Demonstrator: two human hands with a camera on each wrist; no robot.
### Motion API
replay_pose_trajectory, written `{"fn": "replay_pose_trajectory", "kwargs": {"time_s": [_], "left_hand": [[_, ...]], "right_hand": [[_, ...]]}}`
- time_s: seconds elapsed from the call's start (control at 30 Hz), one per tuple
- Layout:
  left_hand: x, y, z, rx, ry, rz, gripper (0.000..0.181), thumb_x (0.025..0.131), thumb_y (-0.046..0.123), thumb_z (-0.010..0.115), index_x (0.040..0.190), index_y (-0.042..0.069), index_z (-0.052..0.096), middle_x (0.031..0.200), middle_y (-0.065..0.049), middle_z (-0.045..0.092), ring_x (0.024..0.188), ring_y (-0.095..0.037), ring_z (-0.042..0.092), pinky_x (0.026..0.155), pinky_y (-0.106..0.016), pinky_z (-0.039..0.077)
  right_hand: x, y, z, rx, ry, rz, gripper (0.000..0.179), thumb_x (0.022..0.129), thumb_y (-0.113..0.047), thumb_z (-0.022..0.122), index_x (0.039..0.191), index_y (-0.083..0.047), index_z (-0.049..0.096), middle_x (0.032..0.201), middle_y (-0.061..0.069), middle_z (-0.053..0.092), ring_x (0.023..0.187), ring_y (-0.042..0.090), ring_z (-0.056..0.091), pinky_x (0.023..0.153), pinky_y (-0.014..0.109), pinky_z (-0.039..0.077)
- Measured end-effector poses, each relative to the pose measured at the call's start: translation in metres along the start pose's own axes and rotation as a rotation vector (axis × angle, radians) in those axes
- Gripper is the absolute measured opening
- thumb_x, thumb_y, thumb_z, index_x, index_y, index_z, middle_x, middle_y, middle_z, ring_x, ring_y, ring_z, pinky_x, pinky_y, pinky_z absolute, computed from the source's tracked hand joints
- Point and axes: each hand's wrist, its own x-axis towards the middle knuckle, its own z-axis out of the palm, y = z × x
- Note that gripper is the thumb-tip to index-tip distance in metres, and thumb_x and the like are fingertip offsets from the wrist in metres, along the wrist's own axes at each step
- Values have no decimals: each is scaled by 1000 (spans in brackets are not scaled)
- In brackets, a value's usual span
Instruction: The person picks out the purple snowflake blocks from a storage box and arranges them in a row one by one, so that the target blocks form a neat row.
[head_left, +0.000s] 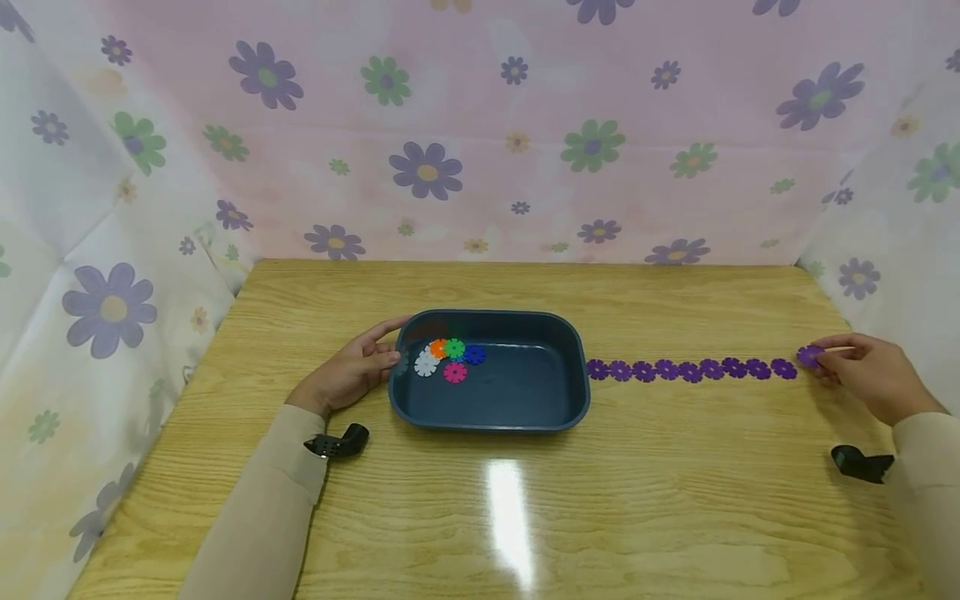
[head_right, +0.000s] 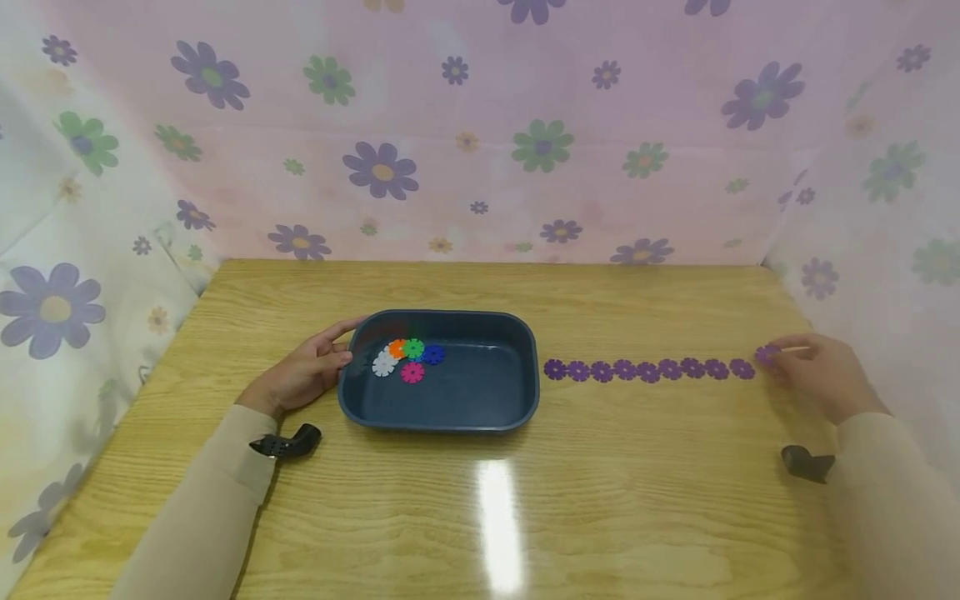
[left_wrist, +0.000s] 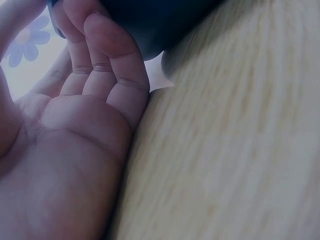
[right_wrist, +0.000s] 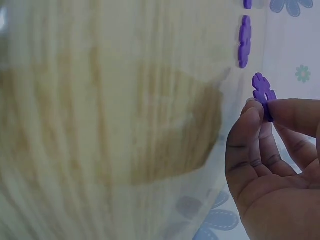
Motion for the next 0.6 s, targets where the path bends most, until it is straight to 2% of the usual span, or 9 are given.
{"fn": "replay_pose_trajectory", "kwargs": {"time_s": [0.13,0.23,0.33,0.5,0.6], "left_hand": [[0,1,0,-2,0,10,62,103,5,53,159,16,26,123,-9,63,111,-16,64,92,-28,56],[0,1,0,1,1,11,62,103,5,52,159,16,26,122,-9,63,111,-16,64,93,-29,56],[0,0,0,10,5,6,62,104,6,52,159,16,26,120,-9,62,109,-16,64,92,-28,57],[2,-1,0,21,11,0,61,104,7,52,158,16,26,120,-9,62,108,-16,64,91,-28,57],[4,-2,1,18,9,2,61,104,7,52,158,15,26,119,-9,62,108,-15,64,92,-28,57]], "right_hand": [[2,6,0,53,-11,20,50,107,-32,43,133,11,45,78,-20,63,69,2,65,63,23,57],[3,11,1,51,-10,24,51,106,-32,46,133,11,45,79,-23,61,69,0,65,62,23,57],[4,16,1,6,-10,5,51,106,-30,47,133,13,46,82,-19,64,68,-2,63,60,24,56],[6,22,1,-105,-11,-20,51,105,-34,49,129,11,52,86,-2,72,66,-4,58,57,24,52],[6,24,1,-140,-17,-20,54,104,-40,49,128,9,55,86,-3,72,66,-3,56,57,24,50]]}}
